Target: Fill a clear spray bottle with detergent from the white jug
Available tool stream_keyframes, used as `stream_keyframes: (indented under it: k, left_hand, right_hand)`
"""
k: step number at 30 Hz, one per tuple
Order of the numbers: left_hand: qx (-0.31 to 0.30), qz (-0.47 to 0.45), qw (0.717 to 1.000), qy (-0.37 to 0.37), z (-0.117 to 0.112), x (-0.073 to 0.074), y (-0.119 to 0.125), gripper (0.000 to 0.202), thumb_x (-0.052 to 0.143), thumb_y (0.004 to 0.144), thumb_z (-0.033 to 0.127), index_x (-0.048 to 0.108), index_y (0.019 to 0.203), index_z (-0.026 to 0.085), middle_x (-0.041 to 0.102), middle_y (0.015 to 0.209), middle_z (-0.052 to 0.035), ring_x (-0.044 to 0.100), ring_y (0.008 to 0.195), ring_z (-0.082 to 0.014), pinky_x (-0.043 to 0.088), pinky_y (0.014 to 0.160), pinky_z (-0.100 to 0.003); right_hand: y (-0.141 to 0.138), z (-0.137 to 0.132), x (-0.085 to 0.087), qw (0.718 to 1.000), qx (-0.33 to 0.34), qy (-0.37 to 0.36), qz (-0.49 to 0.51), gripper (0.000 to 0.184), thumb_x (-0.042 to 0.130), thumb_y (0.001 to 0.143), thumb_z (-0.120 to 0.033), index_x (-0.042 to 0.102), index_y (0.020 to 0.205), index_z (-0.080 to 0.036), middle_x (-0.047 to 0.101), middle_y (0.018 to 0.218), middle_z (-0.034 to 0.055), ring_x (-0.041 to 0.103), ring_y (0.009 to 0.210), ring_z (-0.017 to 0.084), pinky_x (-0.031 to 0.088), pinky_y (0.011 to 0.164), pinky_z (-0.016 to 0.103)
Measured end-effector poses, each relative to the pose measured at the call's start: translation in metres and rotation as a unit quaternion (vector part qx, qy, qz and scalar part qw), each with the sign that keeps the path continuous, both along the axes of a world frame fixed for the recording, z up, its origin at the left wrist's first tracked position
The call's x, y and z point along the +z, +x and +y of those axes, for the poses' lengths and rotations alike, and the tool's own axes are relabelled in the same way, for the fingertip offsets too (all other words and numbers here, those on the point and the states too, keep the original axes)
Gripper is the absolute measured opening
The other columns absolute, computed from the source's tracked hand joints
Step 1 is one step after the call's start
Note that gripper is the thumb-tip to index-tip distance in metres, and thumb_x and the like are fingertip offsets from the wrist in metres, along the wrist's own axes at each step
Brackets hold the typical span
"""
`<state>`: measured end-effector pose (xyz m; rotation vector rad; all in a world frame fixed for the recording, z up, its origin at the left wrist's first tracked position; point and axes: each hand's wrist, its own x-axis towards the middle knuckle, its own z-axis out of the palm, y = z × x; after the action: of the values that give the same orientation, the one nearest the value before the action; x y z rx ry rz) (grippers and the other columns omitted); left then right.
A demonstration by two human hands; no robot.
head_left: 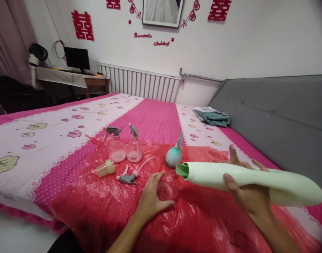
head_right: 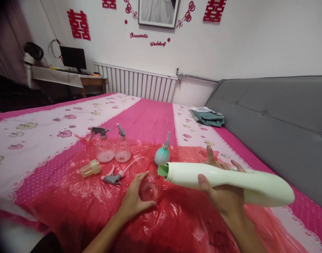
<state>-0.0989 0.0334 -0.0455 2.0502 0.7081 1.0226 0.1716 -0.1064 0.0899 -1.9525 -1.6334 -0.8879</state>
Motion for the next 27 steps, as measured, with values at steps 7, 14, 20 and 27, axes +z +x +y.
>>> stream_keyframes:
  k: [7, 14, 20, 27]
  left_hand:
    - [-0.004, 0.004, 1.0, 0.002, 0.0, -0.002, 0.0, 0.1, 0.096, 0.066, 0.032, 0.044, 0.15, 0.029, 0.051, 0.147, -0.0115, 0.052, 0.134, -0.0358, 0.043, 0.115, -0.055]
    - [-0.006, 0.014, 1.0, 0.007, 0.0, -0.003, -0.001, 0.102, 0.096, 0.067, 0.03, 0.041, 0.153, 0.03, 0.051, 0.146, -0.0108, 0.052, 0.134, -0.0351, 0.044, 0.114, -0.055]
    - [-0.008, 0.022, 1.0, -0.002, -0.001, 0.002, 0.0, 0.103, 0.096, 0.066, 0.027, 0.04, 0.153, 0.032, 0.051, 0.146, -0.0103, 0.052, 0.133, -0.0348, 0.044, 0.113, -0.055]
    - [-0.01, 0.028, 1.0, -0.004, -0.001, 0.004, -0.001, 0.101, 0.094, 0.068, 0.028, 0.04, 0.153, 0.031, 0.051, 0.146, -0.0114, 0.052, 0.134, -0.0364, 0.043, 0.113, -0.057]
  right_hand:
    - [0.001, 0.0, 0.002, 1.0, 0.005, -0.001, -0.024, 0.076, 0.034, 0.099, -0.052, 0.012, 0.166, -0.024, 0.079, 0.103, 0.003, 0.067, 0.112, 0.033, 0.032, 0.111, 0.058]
    - [0.0, -0.001, 0.005, 0.999, -0.002, -0.002, -0.037, 0.076, 0.033, 0.1, -0.052, 0.013, 0.166, -0.021, 0.079, 0.106, 0.0046, 0.066, 0.111, 0.034, 0.03, 0.113, 0.06]
    - [-0.003, -0.002, 0.01, 1.0, 0.003, -0.004, -0.031, 0.075, 0.035, 0.099, -0.052, 0.014, 0.165, -0.023, 0.078, 0.107, 0.0067, 0.067, 0.109, 0.035, 0.031, 0.112, 0.062]
    - [-0.007, -0.002, 0.014, 1.0, 0.002, -0.002, -0.026, 0.074, 0.035, 0.099, -0.053, 0.014, 0.165, -0.026, 0.079, 0.106, 0.0041, 0.067, 0.107, 0.034, 0.028, 0.114, 0.061]
